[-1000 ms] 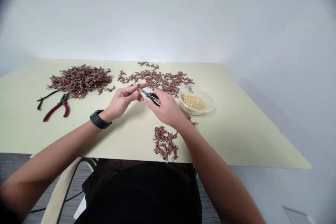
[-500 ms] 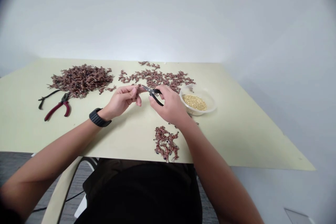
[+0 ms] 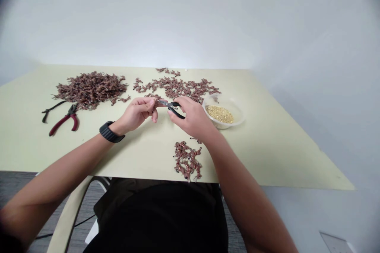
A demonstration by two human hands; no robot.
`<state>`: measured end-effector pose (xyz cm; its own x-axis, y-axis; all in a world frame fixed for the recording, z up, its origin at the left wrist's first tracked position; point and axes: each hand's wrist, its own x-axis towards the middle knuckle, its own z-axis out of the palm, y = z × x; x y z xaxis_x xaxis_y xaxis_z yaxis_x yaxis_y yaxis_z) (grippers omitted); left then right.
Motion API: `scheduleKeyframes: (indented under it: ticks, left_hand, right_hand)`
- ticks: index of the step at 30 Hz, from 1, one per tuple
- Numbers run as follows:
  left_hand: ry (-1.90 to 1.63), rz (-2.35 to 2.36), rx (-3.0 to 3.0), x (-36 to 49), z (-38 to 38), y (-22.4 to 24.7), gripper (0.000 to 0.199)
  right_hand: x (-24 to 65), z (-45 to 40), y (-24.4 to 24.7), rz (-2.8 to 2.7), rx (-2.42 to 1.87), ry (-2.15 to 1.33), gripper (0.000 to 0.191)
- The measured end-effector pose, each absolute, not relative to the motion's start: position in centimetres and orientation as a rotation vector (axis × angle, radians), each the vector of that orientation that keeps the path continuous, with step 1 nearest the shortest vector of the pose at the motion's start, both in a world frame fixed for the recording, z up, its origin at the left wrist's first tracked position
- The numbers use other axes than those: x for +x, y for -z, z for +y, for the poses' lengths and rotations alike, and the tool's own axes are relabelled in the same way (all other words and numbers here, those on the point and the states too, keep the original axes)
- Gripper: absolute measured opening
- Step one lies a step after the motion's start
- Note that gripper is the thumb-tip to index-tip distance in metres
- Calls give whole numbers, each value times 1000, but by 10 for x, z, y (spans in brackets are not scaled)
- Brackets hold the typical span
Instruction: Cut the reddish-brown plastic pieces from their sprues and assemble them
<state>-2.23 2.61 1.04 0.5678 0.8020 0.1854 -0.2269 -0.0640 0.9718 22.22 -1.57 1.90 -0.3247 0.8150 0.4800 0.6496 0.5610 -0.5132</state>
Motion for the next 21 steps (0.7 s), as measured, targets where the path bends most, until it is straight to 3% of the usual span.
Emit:
scheduleKeyframes:
  ticks: [5, 9, 12, 14, 17, 21]
  left_hand:
    - [-977, 594, 1556, -21, 26, -7, 35]
    - [-1303, 667, 1981, -20, 27, -6, 23]
    - [-1435, 671, 2164, -21, 28, -7, 28]
    - [-1334, 712, 2067, -22, 28, -9, 35]
    - [-1115, 685, 1731, -24, 29, -9, 39]
    - [-973, 573, 1393, -25, 32, -8, 35]
  right_hand:
    - [218, -19, -23, -2043, -1213, -453, 27]
    - [210, -25, -26, -1819, -1211, -1094, 36]
    - [208, -27, -26, -1658, -1151, -1451, 40]
    - [209, -26, -25, -1705, -1168, -1298, 38]
    - [212, -23, -22, -1834, -1248, -747, 30]
    - [218, -17, -15, -1958, -1223, -343, 26]
